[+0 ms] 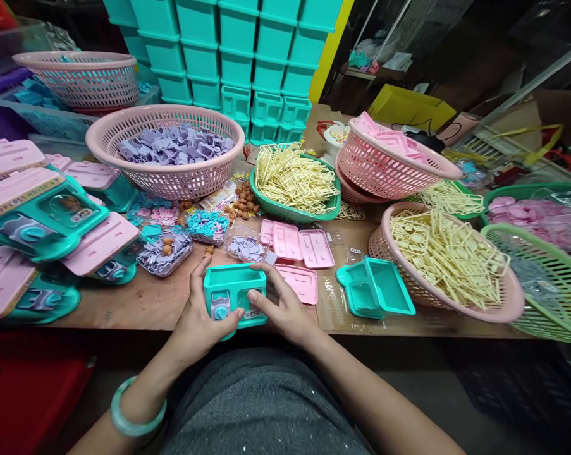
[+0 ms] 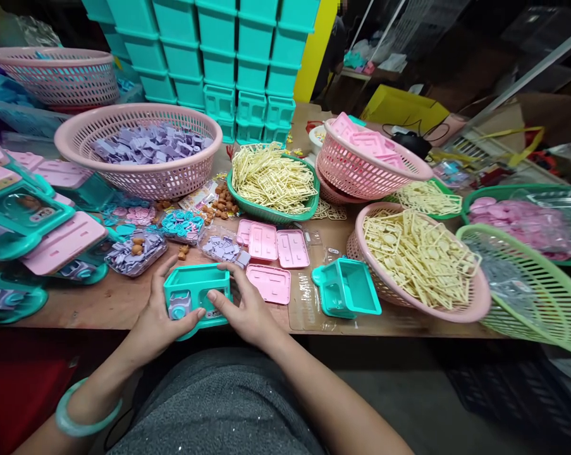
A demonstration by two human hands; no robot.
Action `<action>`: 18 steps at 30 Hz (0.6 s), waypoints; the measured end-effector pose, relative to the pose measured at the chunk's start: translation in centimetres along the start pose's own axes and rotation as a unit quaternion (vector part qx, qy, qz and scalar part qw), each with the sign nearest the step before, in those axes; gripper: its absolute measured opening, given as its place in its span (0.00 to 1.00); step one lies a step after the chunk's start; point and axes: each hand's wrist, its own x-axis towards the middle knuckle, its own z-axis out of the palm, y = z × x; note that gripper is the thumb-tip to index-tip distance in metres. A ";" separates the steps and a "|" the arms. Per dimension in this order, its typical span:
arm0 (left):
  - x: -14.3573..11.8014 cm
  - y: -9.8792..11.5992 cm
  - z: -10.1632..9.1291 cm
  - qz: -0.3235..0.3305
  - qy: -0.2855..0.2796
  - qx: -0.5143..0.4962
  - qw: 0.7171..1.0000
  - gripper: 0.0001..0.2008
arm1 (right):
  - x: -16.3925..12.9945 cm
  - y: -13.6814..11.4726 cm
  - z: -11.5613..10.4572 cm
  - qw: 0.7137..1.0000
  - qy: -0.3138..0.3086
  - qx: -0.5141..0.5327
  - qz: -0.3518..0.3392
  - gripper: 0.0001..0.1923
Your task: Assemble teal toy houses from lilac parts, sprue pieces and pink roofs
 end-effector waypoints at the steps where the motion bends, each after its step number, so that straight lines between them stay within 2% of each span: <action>1: 0.1 -0.1 -0.2 -0.001 -0.016 -0.015 1.000 0.53 | 0.0 -0.1 -0.1 1.000 -0.010 0.020 0.004 0.31; 4: 0.2 -0.5 -0.8 -0.013 -0.062 -0.055 0.996 0.62 | 0.0 -0.4 -0.6 0.998 -0.032 0.057 0.008 0.36; 8: 0.3 -0.7 -1.3 -0.016 -0.068 -0.048 0.996 0.64 | 0.1 -0.8 -0.9 0.997 -0.060 0.055 -0.008 0.38; 14: 0.3 0.3 -0.7 -0.007 -0.031 0.012 0.999 0.56 | 0.2 -0.3 -0.3 0.999 -0.008 0.049 0.006 0.33; 18: 0.2 0.3 -0.5 0.014 -0.014 0.020 1.000 0.51 | -0.1 -0.1 0.3 0.999 0.008 0.046 -0.006 0.31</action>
